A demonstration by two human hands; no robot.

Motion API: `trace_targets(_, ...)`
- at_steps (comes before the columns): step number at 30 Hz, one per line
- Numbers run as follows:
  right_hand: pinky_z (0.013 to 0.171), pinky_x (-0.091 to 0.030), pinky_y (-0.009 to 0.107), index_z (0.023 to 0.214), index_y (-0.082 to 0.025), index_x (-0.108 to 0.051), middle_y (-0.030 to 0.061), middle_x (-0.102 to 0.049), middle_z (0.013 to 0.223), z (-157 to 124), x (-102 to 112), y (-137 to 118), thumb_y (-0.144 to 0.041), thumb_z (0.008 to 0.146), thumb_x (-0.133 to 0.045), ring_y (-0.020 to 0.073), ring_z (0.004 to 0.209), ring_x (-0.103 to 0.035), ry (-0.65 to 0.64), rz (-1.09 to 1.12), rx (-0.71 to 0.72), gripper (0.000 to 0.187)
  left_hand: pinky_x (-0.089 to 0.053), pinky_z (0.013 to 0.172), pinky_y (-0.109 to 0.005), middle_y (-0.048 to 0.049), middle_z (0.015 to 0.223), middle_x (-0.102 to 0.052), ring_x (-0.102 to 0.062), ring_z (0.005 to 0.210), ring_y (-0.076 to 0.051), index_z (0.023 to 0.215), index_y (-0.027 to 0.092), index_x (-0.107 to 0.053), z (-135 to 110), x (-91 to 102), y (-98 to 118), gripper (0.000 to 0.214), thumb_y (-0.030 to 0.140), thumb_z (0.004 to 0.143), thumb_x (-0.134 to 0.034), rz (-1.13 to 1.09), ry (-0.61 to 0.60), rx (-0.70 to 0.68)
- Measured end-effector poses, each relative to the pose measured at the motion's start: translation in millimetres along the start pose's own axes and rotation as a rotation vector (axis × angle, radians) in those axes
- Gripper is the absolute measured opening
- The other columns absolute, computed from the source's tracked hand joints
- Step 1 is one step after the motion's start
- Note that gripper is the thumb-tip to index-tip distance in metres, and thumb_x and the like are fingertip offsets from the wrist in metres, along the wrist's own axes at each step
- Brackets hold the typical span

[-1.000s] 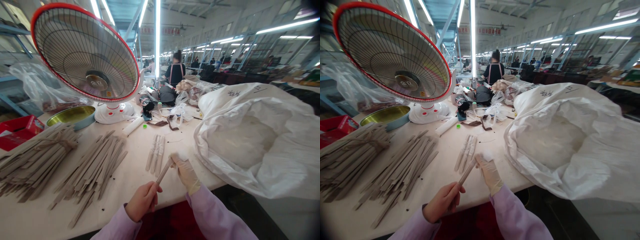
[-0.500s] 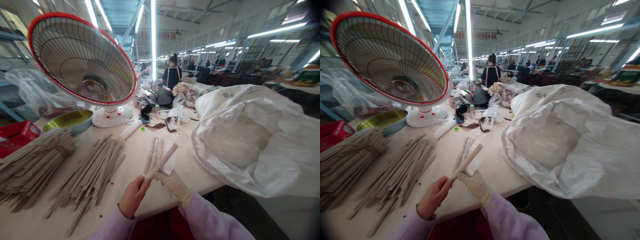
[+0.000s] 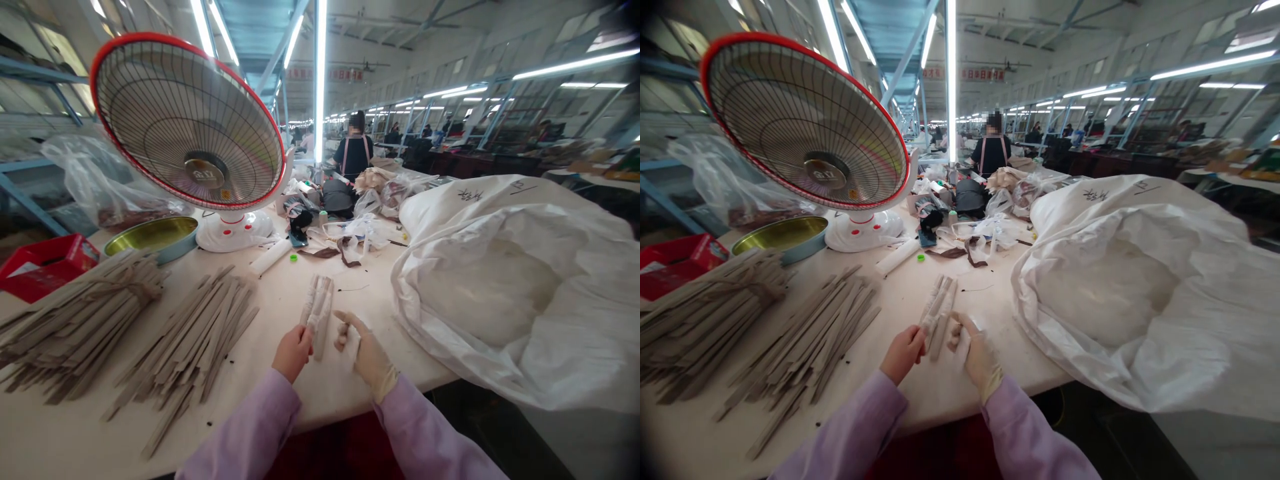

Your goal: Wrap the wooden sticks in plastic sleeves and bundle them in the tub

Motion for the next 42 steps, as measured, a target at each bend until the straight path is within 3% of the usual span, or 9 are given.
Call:
trace_targets(6,0.09,-0.041,0.031,0.096,-0.021,-0.067,0.0055,-0.066,0.106,-2.5,3.4,-6.0,-0.025,0.059,-0.073,0.0205,0.105,-0.055,-0.221,0.125,-0.072,0.038,-0.04,0.079,-0.031,-0.009,0.097,-0.062,-0.055,0.09,-0.02,0.095,0.017,-0.06,-7.4,8.2,20.7,0.03,0.04,0.082,-0.045,-0.018,0.065,-0.177)
trace_targets(10,0.089,-0.042,0.033,0.095,-0.019,-0.068,0.006,-0.067,0.102,-8.7,-9.0,-2.6,-0.034,0.069,-0.066,0.0214,0.103,-0.057,-0.212,0.154,-0.135,0.03,-0.041,0.058,-0.024,-0.0007,0.066,-0.058,-0.052,0.061,-0.013,0.08,0.014,-0.058,-16.9,-9.0,24.5,0.023,0.036,0.078,-0.052,-0.271,-0.11,-0.109)
trace_targets(14,0.082,-0.046,0.034,0.089,-0.019,-0.069,0.0047,-0.069,0.09,-17.1,-16.2,-4.5,-0.035,0.067,-0.069,0.0217,0.089,-0.061,-0.2,0.067,-0.092,0.027,-0.039,0.054,-0.021,0.0026,0.061,-0.051,-0.048,0.057,-0.01,0.068,0.015,-0.053,-21.1,-8.8,25.0,0.019,0.032,0.077,-0.052,-0.255,0.065,-0.094)
trace_targets(17,0.072,-0.048,0.033,0.073,-0.017,-0.068,0.0035,-0.068,0.073,-17.3,-8.2,-0.4,-0.035,0.062,-0.072,0.019,0.071,-0.061,-0.1,-0.159,-0.053,0.021,-0.041,0.055,-0.02,0.0014,0.063,-0.056,-0.051,0.059,-0.011,0.072,0.016,-0.056,-24.0,-1.0,24.4,0.025,0.035,0.083,-0.045,-0.118,0.004,-0.154)
trace_targets(23,0.052,-0.044,0.025,0.06,-0.016,-0.057,-0.0024,-0.054,0.056,-2.5,13.8,14.4,-0.037,0.059,-0.074,0.0112,0.055,-0.049,0.058,-0.16,0.006,0.027,-0.041,0.085,-0.029,-0.0101,0.107,-0.062,-0.056,0.098,-0.018,0.107,0.016,-0.058,-5.2,60.1,-32.8,0.028,0.023,0.087,-0.039,0.693,0.049,-0.01)
trace_targets(26,0.047,-0.041,0.021,0.063,-0.017,-0.056,-0.0025,-0.054,0.06,0.5,7.9,16.2,-0.034,0.059,-0.075,0.0102,0.057,-0.048,0.013,-0.107,-0.011,0.026,-0.042,0.08,-0.04,-0.0165,0.098,-0.064,-0.057,0.093,-0.025,0.102,0.012,-0.06,5.3,89.6,-71.0,0.028,0.013,0.083,-0.04,0.833,0.108,0.164)
trace_targets(31,0.044,-0.038,0.019,0.065,-0.017,-0.054,-0.0034,-0.053,0.061,1.2,-3.9,8.4,-0.032,0.063,-0.073,0.0078,0.053,-0.045,-0.025,0.006,0.005,0.024,-0.043,0.077,-0.04,-0.0173,0.091,-0.063,-0.058,0.089,-0.026,0.088,0.012,-0.063,11.4,89.5,-90.9,0.022,0.013,0.079,-0.043,0.905,0.1,0.158)
trace_targets(38,0.04,-0.035,0.019,0.067,-0.016,-0.056,-0.0042,-0.052,0.057,4.4,0.0,11.0,-0.03,0.062,-0.074,0.0029,0.038,-0.032,0.057,0.272,-0.259,0.023,-0.045,0.077,-0.028,-0.0103,0.099,-0.059,-0.059,0.082,-0.016,0.099,0.013,-0.056,-10.9,56.6,-41.3,0.025,0.015,0.084,-0.035,0.698,0.071,-0.08)
trace_targets(42,0.039,-0.034,0.019,0.064,-0.017,-0.054,-0.0051,-0.051,0.056,6.8,-2.8,8.2,-0.03,0.061,-0.074,0.0038,0.039,-0.034,0.118,0.253,-0.146,0.024,-0.047,0.072,-0.026,-0.0057,0.084,-0.058,-0.057,0.078,-0.015,0.089,0.016,-0.056,-38.6,38.4,6.7,0.018,0.022,0.085,-0.039,0.272,0.068,-0.341)
Point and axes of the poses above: each hand's wrist, its own z-axis towards the middle knuckle, its own x-axis out of the back of the hand, y = z × x, the point moved 3 cm from there along z, towards the middle knuckle
